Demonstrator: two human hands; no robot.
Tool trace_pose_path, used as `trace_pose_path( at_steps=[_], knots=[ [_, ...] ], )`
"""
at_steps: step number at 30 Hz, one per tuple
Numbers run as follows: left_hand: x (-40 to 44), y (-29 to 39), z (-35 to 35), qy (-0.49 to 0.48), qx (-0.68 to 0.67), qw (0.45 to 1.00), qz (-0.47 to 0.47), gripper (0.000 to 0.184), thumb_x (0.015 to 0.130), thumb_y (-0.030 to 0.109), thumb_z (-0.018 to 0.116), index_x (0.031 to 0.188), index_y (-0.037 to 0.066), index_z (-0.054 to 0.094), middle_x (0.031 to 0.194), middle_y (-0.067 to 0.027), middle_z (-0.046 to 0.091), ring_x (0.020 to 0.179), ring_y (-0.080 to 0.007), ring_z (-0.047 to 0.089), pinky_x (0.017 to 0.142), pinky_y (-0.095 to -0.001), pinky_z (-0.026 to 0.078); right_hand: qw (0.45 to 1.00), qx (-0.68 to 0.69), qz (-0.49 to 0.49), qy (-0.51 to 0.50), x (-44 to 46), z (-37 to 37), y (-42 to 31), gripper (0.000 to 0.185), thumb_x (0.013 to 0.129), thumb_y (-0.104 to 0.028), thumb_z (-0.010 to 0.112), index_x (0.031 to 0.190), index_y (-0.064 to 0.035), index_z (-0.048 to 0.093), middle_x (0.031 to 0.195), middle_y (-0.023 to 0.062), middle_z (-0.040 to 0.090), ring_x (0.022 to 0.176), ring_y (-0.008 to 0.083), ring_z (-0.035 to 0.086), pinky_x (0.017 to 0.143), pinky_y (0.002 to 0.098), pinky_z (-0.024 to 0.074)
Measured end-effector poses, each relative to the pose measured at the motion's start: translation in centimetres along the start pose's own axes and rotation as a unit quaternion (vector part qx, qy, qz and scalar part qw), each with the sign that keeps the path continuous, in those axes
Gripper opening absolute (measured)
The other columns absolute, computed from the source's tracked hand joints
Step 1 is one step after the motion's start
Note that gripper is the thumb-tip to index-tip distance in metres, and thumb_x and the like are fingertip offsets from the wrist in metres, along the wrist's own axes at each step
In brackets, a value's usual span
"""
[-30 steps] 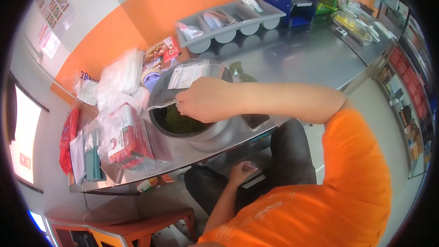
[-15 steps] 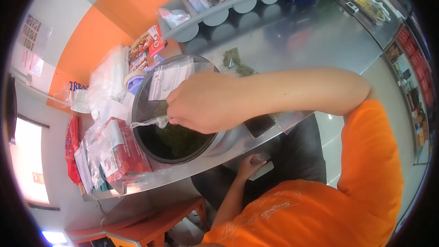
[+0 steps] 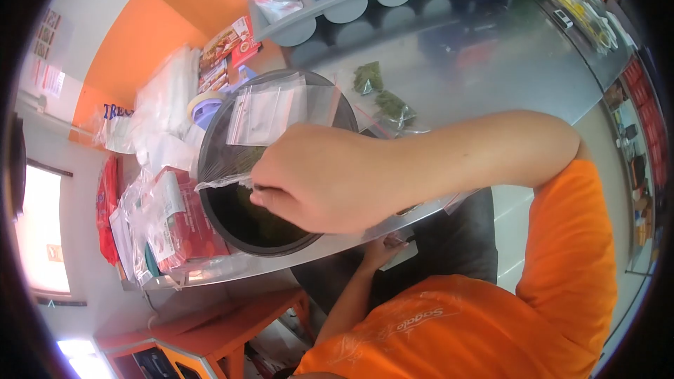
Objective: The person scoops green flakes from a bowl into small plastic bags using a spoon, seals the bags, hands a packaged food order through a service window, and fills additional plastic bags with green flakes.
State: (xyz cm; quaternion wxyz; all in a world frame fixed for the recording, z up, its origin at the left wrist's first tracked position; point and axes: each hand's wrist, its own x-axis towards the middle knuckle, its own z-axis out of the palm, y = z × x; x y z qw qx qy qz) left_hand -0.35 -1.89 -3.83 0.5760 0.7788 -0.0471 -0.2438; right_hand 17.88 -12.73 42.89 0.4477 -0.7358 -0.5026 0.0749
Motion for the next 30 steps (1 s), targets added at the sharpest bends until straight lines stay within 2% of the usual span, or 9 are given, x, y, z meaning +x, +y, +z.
trace_pose_path(
  at_steps=[1, 5, 9, 11, 14, 23, 26, 27, 30],
  knots=[
    [0.0, 0.0, 0.0, 0.0, -0.002, 1.0, -0.01, 0.053, 0.08, 0.025, 0.087, 0.118, -0.002, 0.062, 0.102, -0.0107, 0.07, 0.087, -0.0159, 0.071, 0.081, -0.0322, 0.056, 1.0, -0.009, 0.01, 0.009, 0.0, 0.0, 0.0, 0.019, 0.099, -0.014, 0.059, 0.093, 0.0029, 0.065, 0.073, 0.0141, 0.061, 0.065, 0.0327, 0.061, 0.061, 0.0401, 0.0472],
    [-0.4, 0.9, -0.5, 0.006, -0.02, 0.999, -0.03, 0.057, 0.079, 0.03, 0.088, 0.118, -0.003, 0.063, 0.102, -0.0124, 0.072, 0.091, -0.0167, 0.071, 0.083, -0.032, 0.056, 0.996, 0.043, 0.061, 0.045, -0.1, -0.5, -1.5, 0.032, 0.097, -0.021, 0.058, 0.077, 0.0043, 0.061, 0.069, 0.0233, 0.06, 0.068, 0.043, 0.059, 0.063, 0.0482, 0.0449],
    [-1.2, 2.5, -0.5, 0.043, -0.006, 0.999, -0.006, 0.051, 0.077, 0.032, 0.089, 0.109, 0.0, 0.066, 0.087, -0.0066, 0.071, 0.081, -0.0132, 0.067, 0.078, -0.0294, 0.055, 0.992, 0.061, 0.091, 0.067, -1.1, -0.7, -2.2, 0.026, 0.098, -0.022, 0.058, 0.09, 0.001, 0.068, 0.074, 0.0151, 0.067, 0.067, 0.0298, 0.063, 0.063, 0.0409, 0.0475],
    [-1.2, 2.5, -0.6, 0.034, -0.002, 0.999, -0.029, 0.054, 0.077, 0.034, 0.089, 0.111, -0.001, 0.066, 0.093, -0.009, 0.072, 0.085, -0.015, 0.069, 0.08, -0.0306, 0.056, 0.989, 0.061, 0.121, 0.05, -1.5, -1.6, -3.2, 0.025, 0.099, -0.025, 0.058, 0.102, -0.0028, 0.07, 0.079, 0.006, 0.07, 0.07, 0.0172, 0.063, 0.066, 0.034, 0.0493],
    [-1.3, 1.2, -0.5, 0.032, -0.001, 0.999, -0.019, 0.057, 0.077, 0.037, 0.089, 0.112, -0.002, 0.066, 0.097, -0.0108, 0.073, 0.088, -0.0172, 0.069, 0.082, -0.0317, 0.056, 0.989, 0.065, 0.135, 0.017, -2.8, -2.2, -3.9, 0.018, 0.103, -0.013, 0.055, 0.106, -0.0001, 0.067, 0.085, 0.0052, 0.067, 0.073, 0.0122, 0.062, 0.065, 0.0255, 0.0485],
    [-1.7, 0.9, -0.4, 0.012, 0.018, 0.999, -0.037, 0.058, 0.077, 0.038, 0.088, 0.115, 0.001, 0.066, 0.1, -0.0108, 0.073, 0.094, -0.0181, 0.069, 0.087, -0.0327, 0.055, 0.997, 0.067, 0.006, 0.035, -5.0, -0.6, -5.1, 0.018, 0.104, -0.013, 0.056, 0.102, -0.0013, 0.069, 0.087, 0.0009, 0.063, 0.076, 0.0071, 0.057, 0.064, 0.0241, 0.0455],
    [-1.3, -1.6, -0.2, 0.009, -0.007, 1.0, -0.023, 0.062, 0.076, 0.039, 0.088, 0.117, -0.001, 0.065, 0.098, -0.011, 0.073, 0.09, -0.0188, 0.069, 0.083, -0.0327, 0.056, 0.987, 0.119, 0.07, 0.078, -4.7, -0.4, -6.1, 0.018, 0.103, -0.012, 0.056, 0.103, -0.0011, 0.07, 0.085, 0.0003, 0.06, 0.074, 0.0059, 0.054, 0.063, 0.0228, 0.0433],
    [-0.9, -2.1, -0.1, 0.018, -0.022, 1.0, -0.009, 0.064, 0.075, 0.039, 0.088, 0.117, -0.003, 0.065, 0.096, -0.0111, 0.072, 0.087, -0.019, 0.069, 0.081, -0.0325, 0.056, 0.987, 0.134, 0.039, 0.077, -4.6, 0.2, -4.8, 0.018, 0.103, -0.012, 0.055, 0.103, -0.001, 0.07, 0.083, 0.0002, 0.059, 0.066, 0.0046, 0.05, 0.058, 0.0209, 0.04],
    [-2.3, 0.0, -1.2, 0.03, 0.017, 0.999, -0.026, 0.066, 0.075, 0.04, 0.088, 0.118, -0.003, 0.065, 0.097, -0.0122, 0.073, 0.089, -0.0204, 0.07, 0.082, -0.0333, 0.056, 0.991, 0.063, 0.1, 0.069, -4.7, 0.3, -6.5, 0.019, 0.103, -0.012, 0.055, 0.103, 0.0004, 0.069, 0.08, 0.0008, 0.059, 0.058, 0.0047, 0.048, 0.053, 0.0203, 0.037]
  ],
)
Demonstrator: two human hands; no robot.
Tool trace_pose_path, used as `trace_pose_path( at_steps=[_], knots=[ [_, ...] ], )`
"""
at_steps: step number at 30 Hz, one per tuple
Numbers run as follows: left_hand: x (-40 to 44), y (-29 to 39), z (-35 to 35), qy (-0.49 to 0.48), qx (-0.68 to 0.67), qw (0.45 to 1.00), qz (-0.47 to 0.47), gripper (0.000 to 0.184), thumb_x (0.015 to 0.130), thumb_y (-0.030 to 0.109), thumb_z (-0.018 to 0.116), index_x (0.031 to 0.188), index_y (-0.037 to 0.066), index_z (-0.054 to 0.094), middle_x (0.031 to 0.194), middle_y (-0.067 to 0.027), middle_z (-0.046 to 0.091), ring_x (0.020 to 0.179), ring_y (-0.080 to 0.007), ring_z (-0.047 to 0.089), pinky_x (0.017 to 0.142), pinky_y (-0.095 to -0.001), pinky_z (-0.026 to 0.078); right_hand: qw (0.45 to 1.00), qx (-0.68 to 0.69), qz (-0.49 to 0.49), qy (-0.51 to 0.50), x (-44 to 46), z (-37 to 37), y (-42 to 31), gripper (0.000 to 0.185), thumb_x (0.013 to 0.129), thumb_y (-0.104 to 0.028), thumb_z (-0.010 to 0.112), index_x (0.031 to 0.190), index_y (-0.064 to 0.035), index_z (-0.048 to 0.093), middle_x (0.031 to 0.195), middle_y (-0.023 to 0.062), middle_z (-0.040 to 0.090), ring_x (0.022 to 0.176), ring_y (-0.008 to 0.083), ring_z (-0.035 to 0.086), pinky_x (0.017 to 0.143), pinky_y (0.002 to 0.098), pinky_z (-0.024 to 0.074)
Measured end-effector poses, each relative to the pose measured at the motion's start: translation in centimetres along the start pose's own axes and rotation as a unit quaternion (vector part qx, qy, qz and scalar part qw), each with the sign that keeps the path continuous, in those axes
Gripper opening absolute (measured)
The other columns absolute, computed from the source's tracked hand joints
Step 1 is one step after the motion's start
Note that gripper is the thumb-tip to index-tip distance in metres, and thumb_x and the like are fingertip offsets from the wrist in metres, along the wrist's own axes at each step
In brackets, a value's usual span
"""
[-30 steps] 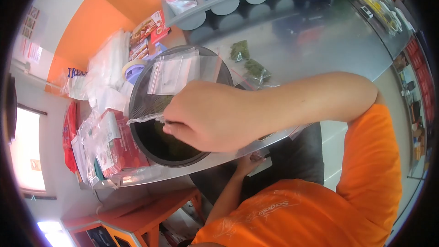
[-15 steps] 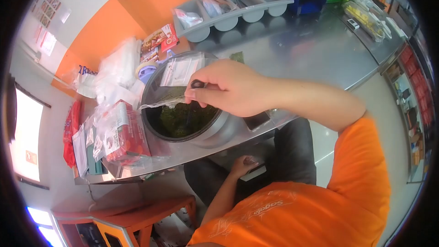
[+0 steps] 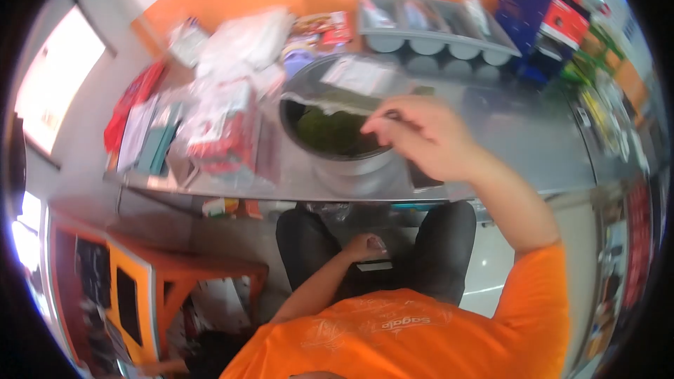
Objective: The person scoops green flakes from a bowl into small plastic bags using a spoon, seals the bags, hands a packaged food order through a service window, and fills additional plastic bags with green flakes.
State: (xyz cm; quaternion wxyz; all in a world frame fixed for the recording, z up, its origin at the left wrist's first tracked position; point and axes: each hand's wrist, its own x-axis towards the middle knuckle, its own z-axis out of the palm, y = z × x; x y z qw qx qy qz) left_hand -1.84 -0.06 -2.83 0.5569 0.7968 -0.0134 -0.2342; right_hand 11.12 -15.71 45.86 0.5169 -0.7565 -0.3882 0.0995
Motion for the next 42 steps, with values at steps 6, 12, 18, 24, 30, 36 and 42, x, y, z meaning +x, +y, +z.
trace_pose_path(
  at_steps=[6, 12, 18, 24, 30, 36, 42],
  knots=[
    [-0.5, -1.1, 0.0, 0.028, 0.037, 0.998, 0.029, 0.066, 0.072, 0.042, 0.088, 0.117, -0.002, 0.067, 0.1, -0.0135, 0.074, 0.089, -0.0234, 0.071, 0.084, -0.0348, 0.056, 0.995, 0.088, 0.024, 0.044, 0.0, 0.7, 1.0, 0.023, 0.105, -0.015, 0.055, 0.104, 0.0039, 0.067, 0.077, 0.0024, 0.061, 0.052, 0.0049, 0.048, 0.05, 0.0203, 0.0362],
    [-1.0, 0.2, -0.4, 0.02, 0.043, 0.999, 0.006, 0.064, 0.073, 0.04, 0.089, 0.115, -0.002, 0.067, 0.099, -0.0137, 0.074, 0.092, -0.0212, 0.071, 0.085, -0.0337, 0.056, 0.95, 0.237, 0.091, 0.18, -1.3, 0.7, 4.2, 0.024, 0.105, -0.02, 0.056, 0.102, 0.0021, 0.067, 0.077, 0.0033, 0.064, 0.05, 0.011, 0.058, 0.046, 0.0245, 0.0438],
    [0.1, -1.5, 0.8, 0.019, 0.025, 0.999, 0.045, 0.051, 0.077, 0.031, 0.088, 0.112, 0.0, 0.069, 0.093, -0.0091, 0.074, 0.085, -0.0156, 0.07, 0.08, -0.031, 0.056, 0.909, 0.312, 0.072, 0.265, -2.7, 1.4, 5.4, 0.023, 0.104, -0.019, 0.057, 0.103, 0.0029, 0.066, 0.077, 0.0048, 0.065, 0.053, 0.0141, 0.062, 0.05, 0.0286, 0.0517],
    [-1.5, 1.5, -0.1, 0.016, 0.066, 0.996, 0.062, 0.054, 0.077, 0.033, 0.088, 0.116, 0.002, 0.067, 0.099, -0.0111, 0.074, 0.087, -0.0189, 0.071, 0.08, -0.0316, 0.056, 0.909, 0.31, 0.091, 0.263, -3.3, 1.7, 5.2, 0.022, 0.103, -0.015, 0.055, 0.102, 0.0059, 0.062, 0.078, 0.009, 0.063, 0.057, 0.02, 0.067, 0.05, 0.0304, 0.0531],
    [-7.7, 13.3, -1.2, 0.058, 0.014, 0.978, 0.198, 0.049, 0.079, 0.024, 0.087, 0.118, 0.003, 0.066, 0.101, -0.0115, 0.074, 0.089, -0.0196, 0.072, 0.082, -0.032, 0.056, 0.903, 0.319, 0.091, 0.274, -3.2, 2.1, 5.7, 0.024, 0.104, -0.016, 0.054, 0.099, 0.005, 0.063, 0.075, 0.0072, 0.062, 0.053, 0.0187, 0.065, 0.048, 0.0303, 0.0539],
    [-16.1, 27.1, -6.7, 0.09, 0.033, 0.943, 0.318, 0.057, 0.071, 0.011, 0.089, 0.123, 0.003, 0.066, 0.105, -0.0122, 0.072, 0.098, -0.0217, 0.07, 0.088, -0.0325, 0.054, 0.895, 0.334, 0.094, 0.281, -3.2, 2.3, 6.4, 0.023, 0.104, -0.016, 0.053, 0.098, 0.0045, 0.063, 0.073, 0.0067, 0.062, 0.051, 0.018, 0.063, 0.047, 0.0307, 0.0534],
    [-21.0, 32.7, -13.5, 0.278, 0.155, 0.877, 0.361, 0.055, 0.061, 0.02, 0.091, 0.107, 0.001, 0.069, 0.102, -0.01, 0.07, 0.093, -0.022, 0.066, 0.092, -0.0352, 0.051, 0.867, 0.391, 0.105, 0.291, -3.2, 2.2, 7.0, 0.021, 0.103, -0.015, 0.055, 0.099, 0.004, 0.062, 0.074, 0.0068, 0.062, 0.053, 0.0179, 0.064, 0.05, 0.0303, 0.0523]
  ],
)
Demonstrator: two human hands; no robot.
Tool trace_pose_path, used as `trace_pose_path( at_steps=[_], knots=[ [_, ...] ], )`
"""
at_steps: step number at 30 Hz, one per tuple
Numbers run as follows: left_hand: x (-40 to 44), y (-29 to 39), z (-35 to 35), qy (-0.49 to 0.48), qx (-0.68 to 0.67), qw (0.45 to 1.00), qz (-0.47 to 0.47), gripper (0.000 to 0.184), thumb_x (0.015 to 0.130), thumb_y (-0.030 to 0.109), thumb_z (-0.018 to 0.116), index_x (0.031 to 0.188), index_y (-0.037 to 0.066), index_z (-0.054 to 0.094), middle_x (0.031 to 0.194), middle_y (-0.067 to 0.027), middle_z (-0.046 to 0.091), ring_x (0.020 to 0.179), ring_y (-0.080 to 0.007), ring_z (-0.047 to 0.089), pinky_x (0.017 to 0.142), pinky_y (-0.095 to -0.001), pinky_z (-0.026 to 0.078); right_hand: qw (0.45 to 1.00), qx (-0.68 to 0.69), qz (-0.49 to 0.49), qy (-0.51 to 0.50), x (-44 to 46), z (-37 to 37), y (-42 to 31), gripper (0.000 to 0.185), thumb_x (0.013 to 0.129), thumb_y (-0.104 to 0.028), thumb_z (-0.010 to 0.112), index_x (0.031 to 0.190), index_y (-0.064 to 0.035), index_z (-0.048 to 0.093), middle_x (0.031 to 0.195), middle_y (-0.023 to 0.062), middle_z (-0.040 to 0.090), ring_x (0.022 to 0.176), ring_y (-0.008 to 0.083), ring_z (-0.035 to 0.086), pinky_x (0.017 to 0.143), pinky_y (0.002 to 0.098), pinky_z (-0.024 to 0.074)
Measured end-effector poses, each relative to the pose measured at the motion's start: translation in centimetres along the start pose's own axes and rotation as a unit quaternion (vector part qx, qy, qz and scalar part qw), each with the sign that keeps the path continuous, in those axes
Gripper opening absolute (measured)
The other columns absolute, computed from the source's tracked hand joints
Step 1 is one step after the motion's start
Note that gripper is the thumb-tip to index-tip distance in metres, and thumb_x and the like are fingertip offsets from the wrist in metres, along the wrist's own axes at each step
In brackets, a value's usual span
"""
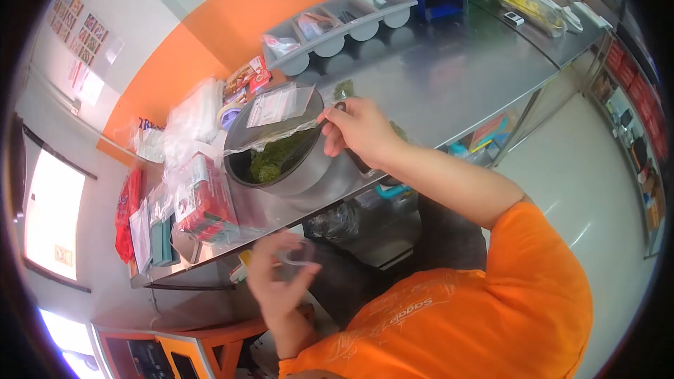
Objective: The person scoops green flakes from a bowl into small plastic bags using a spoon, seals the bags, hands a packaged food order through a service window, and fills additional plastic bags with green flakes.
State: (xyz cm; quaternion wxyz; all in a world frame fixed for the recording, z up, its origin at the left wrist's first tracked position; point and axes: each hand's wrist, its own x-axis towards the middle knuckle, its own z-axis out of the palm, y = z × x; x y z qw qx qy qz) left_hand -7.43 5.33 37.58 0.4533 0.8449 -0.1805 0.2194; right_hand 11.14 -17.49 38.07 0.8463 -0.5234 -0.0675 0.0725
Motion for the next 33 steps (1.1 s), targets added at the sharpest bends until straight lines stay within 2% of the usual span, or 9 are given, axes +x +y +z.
trace_pose_path(
  at_steps=[1, 3, 6, 9, 16, 22, 25, 28, 33],
  knots=[
    [0.7, 0.5, -1.5, 0.027, 0.056, 0.998, -0.022, 0.059, 0.062, 0.02, 0.091, 0.112, 0.0, 0.067, 0.102, -0.0086, 0.069, 0.094, -0.0192, 0.064, 0.094, -0.0333, 0.049, 1.0, 0.012, 0.007, 0.004, 0.1, -0.1, 0.0, 0.021, 0.103, -0.015, 0.055, 0.099, 0.0039, 0.062, 0.074, 0.0068, 0.062, 0.053, 0.0179, 0.064, 0.05, 0.0302, 0.0521],
    [3.0, 0.3, -3.3, 0.108, 0.052, 0.992, -0.033, 0.054, 0.063, 0.011, 0.09, 0.111, 0.001, 0.068, 0.099, -0.0091, 0.07, 0.09, -0.0203, 0.065, 0.083, -0.0323, 0.05, 0.999, 0.031, 0.016, 0.006, 0.6, -0.6, 0.2, 0.02, 0.102, -0.015, 0.056, 0.1, 0.0039, 0.062, 0.074, 0.0065, 0.062, 0.054, 0.0181, 0.064, 0.052, 0.0299, 0.0519],
    [7.2, 0.1, -5.8, 0.092, 0.142, 0.986, -0.005, 0.056, 0.066, 0.01, 0.088, 0.116, -0.001, 0.066, 0.099, -0.0098, 0.07, 0.089, -0.0192, 0.064, 0.082, -0.0326, 0.05, 0.997, 0.067, 0.022, 0.016, 1.2, -1.1, 0.5, 0.019, 0.101, -0.014, 0.057, 0.101, 0.0039, 0.062, 0.075, 0.0063, 0.062, 0.055, 0.018, 0.063, 0.053, 0.0301, 0.052],
    [11.2, -2.3, -6.3, 0.04, 0.11, 0.993, -0.007, 0.054, 0.069, 0.011, 0.087, 0.117, -0.002, 0.066, 0.097, -0.0105, 0.07, 0.085, -0.0198, 0.062, 0.08, -0.0331, 0.05, 0.995, 0.095, 0.018, 0.026, 1.4, -1.4, 0.6, 0.018, 0.1, -0.014, 0.058, 0.101, 0.0034, 0.063, 0.077, 0.006, 0.063, 0.056, 0.0177, 0.063, 0.055, 0.0301, 0.052],
    [15.9, -3.6, -6.0, -0.073, 0.209, 0.975, -0.001, 0.052, 0.069, 0.013, 0.088, 0.114, -0.002, 0.067, 0.093, -0.0109, 0.068, 0.085, -0.0213, 0.062, 0.082, -0.034, 0.052, 0.991, 0.13, -0.022, 0.021, 2.1, -1.9, -0.6, 0.017, 0.101, -0.016, 0.058, 0.101, 0.0013, 0.062, 0.079, 0.0044, 0.063, 0.056, 0.0166, 0.06, 0.055, 0.0292, 0.0485],
    [16.6, -4.3, -4.5, -0.124, 0.144, 0.981, -0.036, 0.051, 0.073, 0.012, 0.085, 0.119, -0.001, 0.067, 0.1, -0.009, 0.071, 0.093, -0.0192, 0.063, 0.09, -0.0338, 0.049, 0.995, 0.098, -0.015, 0.003, 2.9, -1.1, -0.9, 0.019, 0.1, -0.016, 0.057, 0.102, 0.0026, 0.06, 0.084, 0.0095, 0.062, 0.059, 0.0195, 0.062, 0.056, 0.0317, 0.0489],
    [16.7, -4.5, -3.7, -0.135, 0.102, 0.984, -0.058, 0.049, 0.075, 0.009, 0.084, 0.119, -0.003, 0.066, 0.102, -0.0093, 0.071, 0.095, -0.0179, 0.063, 0.09, -0.0318, 0.049, 0.996, 0.084, -0.013, -0.011, 2.8, 0.1, -1.2, 0.018, 0.103, -0.016, 0.056, 0.103, 0.001, 0.062, 0.082, 0.0046, 0.062, 0.058, 0.0148, 0.06, 0.056, 0.0283, 0.0477],
    [16.7, -4.9, -3.1, -0.112, 0.103, 0.987, -0.051, 0.047, 0.073, 0.009, 0.086, 0.114, -0.003, 0.067, 0.099, -0.0102, 0.07, 0.089, -0.0163, 0.064, 0.083, -0.0312, 0.052, 0.997, 0.05, -0.018, -0.054, 2.8, 1.1, -1.6, 0.023, 0.104, -0.02, 0.057, 0.105, 0.0014, 0.063, 0.084, 0.0051, 0.063, 0.062, 0.0151, 0.063, 0.059, 0.0281, 0.0515],
    [16.4, -5.2, -1.6, -0.044, 0.061, 0.997, -0.029, 0.046, 0.077, 0.007, 0.083, 0.118, -0.003, 0.065, 0.099, -0.0095, 0.071, 0.092, -0.0151, 0.066, 0.086, -0.03, 0.051, 0.988, 0.022, -0.046, -0.143, 0.9, 3.5, -3.2, 0.024, 0.103, -0.022, 0.06, 0.105, 0.0021, 0.064, 0.087, 0.0075, 0.065, 0.072, 0.0186, 0.071, 0.063, 0.0291, 0.0585]
  ],
)
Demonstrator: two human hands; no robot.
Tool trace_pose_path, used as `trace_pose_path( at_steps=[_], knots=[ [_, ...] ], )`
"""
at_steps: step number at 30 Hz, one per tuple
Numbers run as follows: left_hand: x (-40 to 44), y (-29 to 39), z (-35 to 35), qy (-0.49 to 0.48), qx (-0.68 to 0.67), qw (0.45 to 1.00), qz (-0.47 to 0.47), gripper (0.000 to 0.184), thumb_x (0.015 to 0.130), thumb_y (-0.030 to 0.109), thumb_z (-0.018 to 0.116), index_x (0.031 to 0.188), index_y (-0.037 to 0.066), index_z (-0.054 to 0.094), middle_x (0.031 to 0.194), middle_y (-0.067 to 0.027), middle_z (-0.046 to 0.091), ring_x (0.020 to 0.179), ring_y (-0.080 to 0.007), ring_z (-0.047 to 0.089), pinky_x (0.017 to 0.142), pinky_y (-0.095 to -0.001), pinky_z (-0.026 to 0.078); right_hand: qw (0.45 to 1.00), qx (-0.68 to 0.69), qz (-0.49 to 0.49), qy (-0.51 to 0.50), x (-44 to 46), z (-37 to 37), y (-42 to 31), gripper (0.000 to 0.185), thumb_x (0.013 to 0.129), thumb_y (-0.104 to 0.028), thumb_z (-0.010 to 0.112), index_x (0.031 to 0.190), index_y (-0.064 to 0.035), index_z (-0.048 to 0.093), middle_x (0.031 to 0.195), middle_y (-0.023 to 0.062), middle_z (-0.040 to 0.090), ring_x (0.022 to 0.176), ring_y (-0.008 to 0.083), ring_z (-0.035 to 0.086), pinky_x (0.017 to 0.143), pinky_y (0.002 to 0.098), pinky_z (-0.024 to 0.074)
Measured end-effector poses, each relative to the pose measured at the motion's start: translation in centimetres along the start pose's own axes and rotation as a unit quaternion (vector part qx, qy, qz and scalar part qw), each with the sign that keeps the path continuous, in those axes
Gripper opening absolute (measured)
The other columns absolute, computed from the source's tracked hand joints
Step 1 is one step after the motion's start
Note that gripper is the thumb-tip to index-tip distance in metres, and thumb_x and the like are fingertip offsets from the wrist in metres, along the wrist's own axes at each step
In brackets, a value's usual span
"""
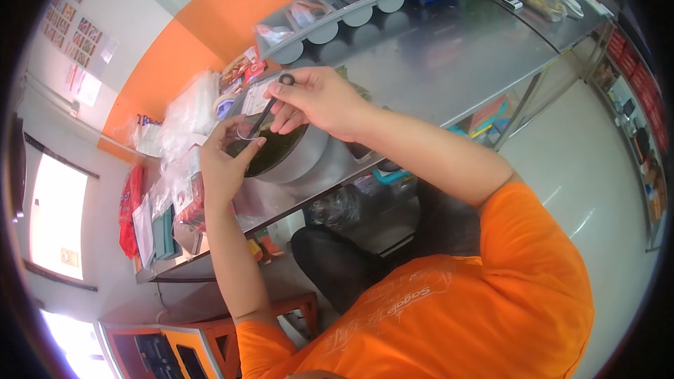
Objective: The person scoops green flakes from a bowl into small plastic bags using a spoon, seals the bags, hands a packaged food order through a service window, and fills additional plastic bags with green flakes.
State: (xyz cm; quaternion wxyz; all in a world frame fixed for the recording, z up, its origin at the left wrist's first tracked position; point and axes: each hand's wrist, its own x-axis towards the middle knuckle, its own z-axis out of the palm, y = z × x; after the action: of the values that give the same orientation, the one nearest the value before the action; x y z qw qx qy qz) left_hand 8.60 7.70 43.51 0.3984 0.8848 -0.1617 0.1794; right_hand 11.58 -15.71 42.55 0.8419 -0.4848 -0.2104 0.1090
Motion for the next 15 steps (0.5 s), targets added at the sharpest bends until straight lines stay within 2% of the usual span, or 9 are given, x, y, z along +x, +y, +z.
trace_pose_path(
  at_steps=[7, 10, 15],
  knots=[
    [0.06, -0.12, 0.72, -0.003, -0.027, 1.0, -0.01, 0.038, 0.081, 0.004, 0.078, 0.116, -0.001, 0.063, 0.094, -0.0079, 0.071, 0.089, -0.015, 0.066, 0.085, -0.0294, 0.051, 0.991, -0.107, -0.07, -0.049, -0.42, 0.96, 0.1, 0.023, 0.104, -0.018, 0.058, 0.103, 0.0047, 0.062, 0.089, 0.0106, 0.065, 0.073, 0.0191, 0.072, 0.063, 0.03, 0.0599],
    [0.39, -0.52, 0.62, -0.006, 0.001, 1.0, -0.006, 0.037, 0.079, 0.007, 0.081, 0.112, 0.0, 0.065, 0.093, -0.0119, 0.07, 0.087, -0.0167, 0.067, 0.081, -0.03, 0.052, 0.989, -0.1, -0.098, -0.047, -0.46, 0.84, 0.03, 0.022, 0.105, -0.016, 0.055, 0.105, 0.0055, 0.06, 0.089, 0.0101, 0.062, 0.073, 0.0185, 0.07, 0.064, 0.0301, 0.0598],
    [0.79, -0.65, 0.56, 0.0, 0.038, 0.999, 0.003, 0.031, 0.082, 0.012, 0.08, 0.108, 0.001, 0.067, 0.092, -0.0129, 0.07, 0.087, -0.0198, 0.066, 0.081, -0.0318, 0.051, 0.988, -0.11, -0.109, -0.03, -0.7, 0.98, -0.32, 0.023, 0.106, -0.016, 0.052, 0.108, 0.0059, 0.059, 0.09, 0.0095, 0.06, 0.073, 0.0178, 0.069, 0.064, 0.0302, 0.0596]
  ],
)
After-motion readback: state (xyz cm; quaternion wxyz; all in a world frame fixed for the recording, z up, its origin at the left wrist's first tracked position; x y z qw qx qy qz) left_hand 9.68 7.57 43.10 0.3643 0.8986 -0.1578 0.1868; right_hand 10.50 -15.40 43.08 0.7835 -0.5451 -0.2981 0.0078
